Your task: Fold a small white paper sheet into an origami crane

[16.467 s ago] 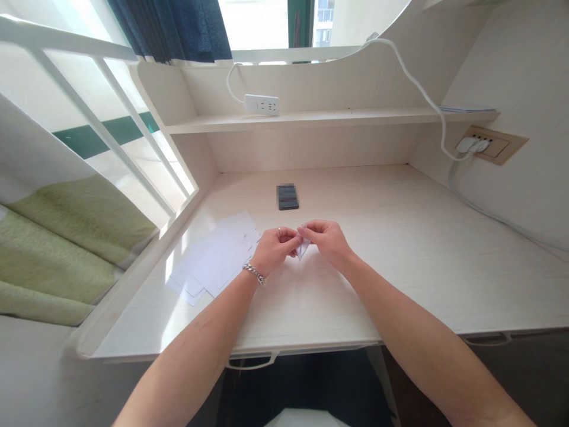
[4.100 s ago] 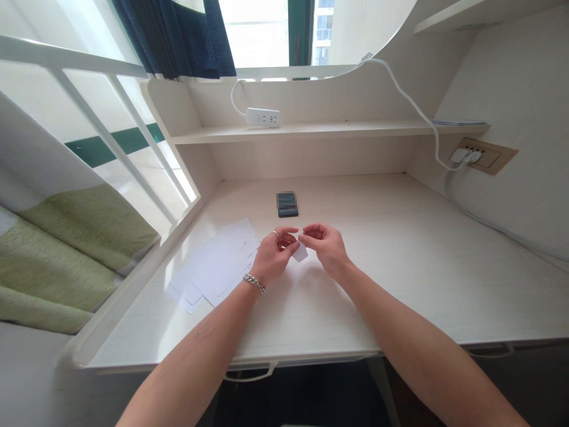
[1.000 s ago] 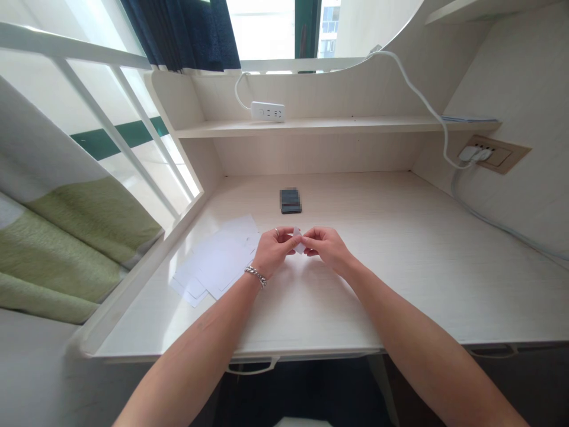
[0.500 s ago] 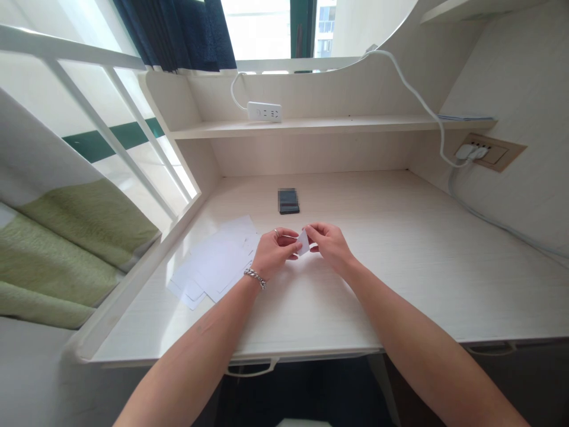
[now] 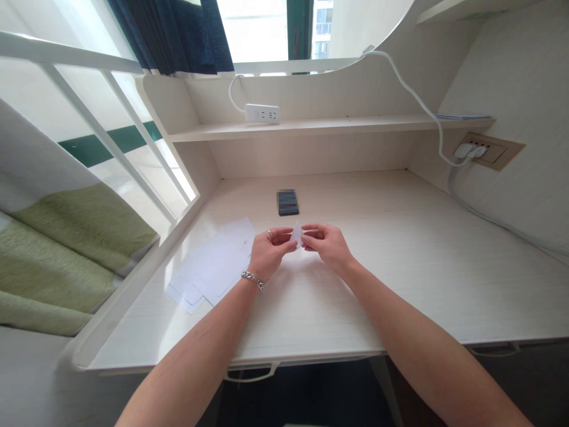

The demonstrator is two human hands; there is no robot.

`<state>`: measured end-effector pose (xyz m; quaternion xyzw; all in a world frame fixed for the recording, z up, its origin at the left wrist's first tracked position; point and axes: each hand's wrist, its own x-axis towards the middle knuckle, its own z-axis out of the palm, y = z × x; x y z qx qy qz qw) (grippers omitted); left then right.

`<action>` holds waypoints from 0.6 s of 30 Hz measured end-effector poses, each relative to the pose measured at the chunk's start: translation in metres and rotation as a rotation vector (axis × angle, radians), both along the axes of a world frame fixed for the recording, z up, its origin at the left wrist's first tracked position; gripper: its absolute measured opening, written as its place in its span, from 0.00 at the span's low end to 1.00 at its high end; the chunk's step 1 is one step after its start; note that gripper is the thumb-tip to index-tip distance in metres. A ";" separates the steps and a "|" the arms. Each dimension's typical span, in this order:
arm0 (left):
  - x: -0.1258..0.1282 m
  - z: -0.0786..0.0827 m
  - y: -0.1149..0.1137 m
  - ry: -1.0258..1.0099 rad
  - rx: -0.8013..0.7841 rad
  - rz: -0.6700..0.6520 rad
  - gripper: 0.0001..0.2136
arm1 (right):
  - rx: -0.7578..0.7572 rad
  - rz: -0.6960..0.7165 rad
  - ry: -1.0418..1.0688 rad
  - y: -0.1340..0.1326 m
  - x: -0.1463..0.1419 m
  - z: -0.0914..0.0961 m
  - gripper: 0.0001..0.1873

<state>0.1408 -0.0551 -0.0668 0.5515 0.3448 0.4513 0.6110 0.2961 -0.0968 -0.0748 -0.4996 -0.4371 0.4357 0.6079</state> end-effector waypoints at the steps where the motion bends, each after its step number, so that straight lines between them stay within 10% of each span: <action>1: 0.000 0.000 0.000 -0.001 0.004 -0.001 0.22 | 0.003 -0.003 0.005 0.000 0.000 0.000 0.18; 18: -0.002 -0.003 0.003 0.011 0.040 -0.003 0.19 | 0.022 -0.038 -0.059 -0.002 -0.001 0.001 0.17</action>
